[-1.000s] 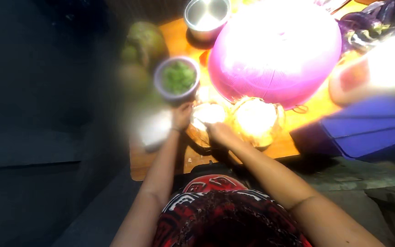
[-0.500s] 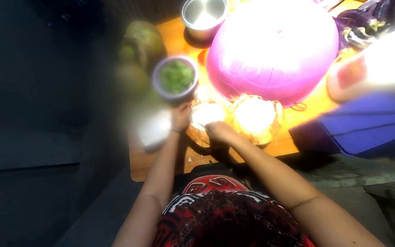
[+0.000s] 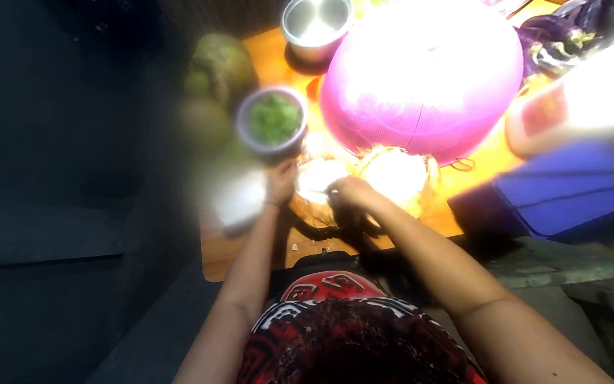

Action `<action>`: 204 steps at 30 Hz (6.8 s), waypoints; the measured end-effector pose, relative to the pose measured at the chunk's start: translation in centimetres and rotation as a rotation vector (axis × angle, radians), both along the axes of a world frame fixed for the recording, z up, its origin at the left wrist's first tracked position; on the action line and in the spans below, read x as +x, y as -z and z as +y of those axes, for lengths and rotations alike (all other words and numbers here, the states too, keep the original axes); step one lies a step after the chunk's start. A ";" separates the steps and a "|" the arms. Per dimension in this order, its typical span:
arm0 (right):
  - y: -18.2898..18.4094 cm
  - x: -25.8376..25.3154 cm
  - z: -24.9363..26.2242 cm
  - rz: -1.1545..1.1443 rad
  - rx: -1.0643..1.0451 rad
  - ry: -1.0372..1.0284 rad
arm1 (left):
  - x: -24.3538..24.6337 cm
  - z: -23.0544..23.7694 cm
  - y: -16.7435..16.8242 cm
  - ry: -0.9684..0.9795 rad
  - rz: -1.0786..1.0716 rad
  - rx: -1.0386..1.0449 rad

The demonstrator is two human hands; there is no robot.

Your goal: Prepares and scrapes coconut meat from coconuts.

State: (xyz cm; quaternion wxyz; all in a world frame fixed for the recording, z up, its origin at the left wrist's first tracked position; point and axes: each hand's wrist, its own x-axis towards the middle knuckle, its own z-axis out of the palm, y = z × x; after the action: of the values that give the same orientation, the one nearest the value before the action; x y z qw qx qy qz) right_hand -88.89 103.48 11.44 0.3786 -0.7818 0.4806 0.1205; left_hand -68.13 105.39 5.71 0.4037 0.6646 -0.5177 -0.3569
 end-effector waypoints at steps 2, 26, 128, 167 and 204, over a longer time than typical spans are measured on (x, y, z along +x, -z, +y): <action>0.9 0.6 0.0 -0.060 -0.049 0.043 | -0.1 0.0 0.2 -0.005 0.006 -0.003; 2.6 0.4 -0.4 -0.133 -0.012 -0.127 | 0.4 0.5 0.7 0.002 0.033 -0.057; 4.2 -2.7 2.4 -0.565 0.079 0.197 | -1.3 -0.3 1.1 -0.066 -0.042 -0.058; 4.9 -1.4 1.6 -0.646 -0.040 0.280 | -1.4 -0.1 1.1 -0.086 -0.078 -0.078; 4.0 -2.8 1.7 -0.570 0.135 0.194 | -1.2 0.1 1.4 -0.114 -0.053 -0.071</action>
State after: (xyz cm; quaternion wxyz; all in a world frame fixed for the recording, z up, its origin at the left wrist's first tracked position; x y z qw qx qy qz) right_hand -91.67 105.15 7.46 0.5591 -0.7077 0.4181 -0.1085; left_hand -69.36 105.49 4.31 0.4326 0.6875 -0.5019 -0.2971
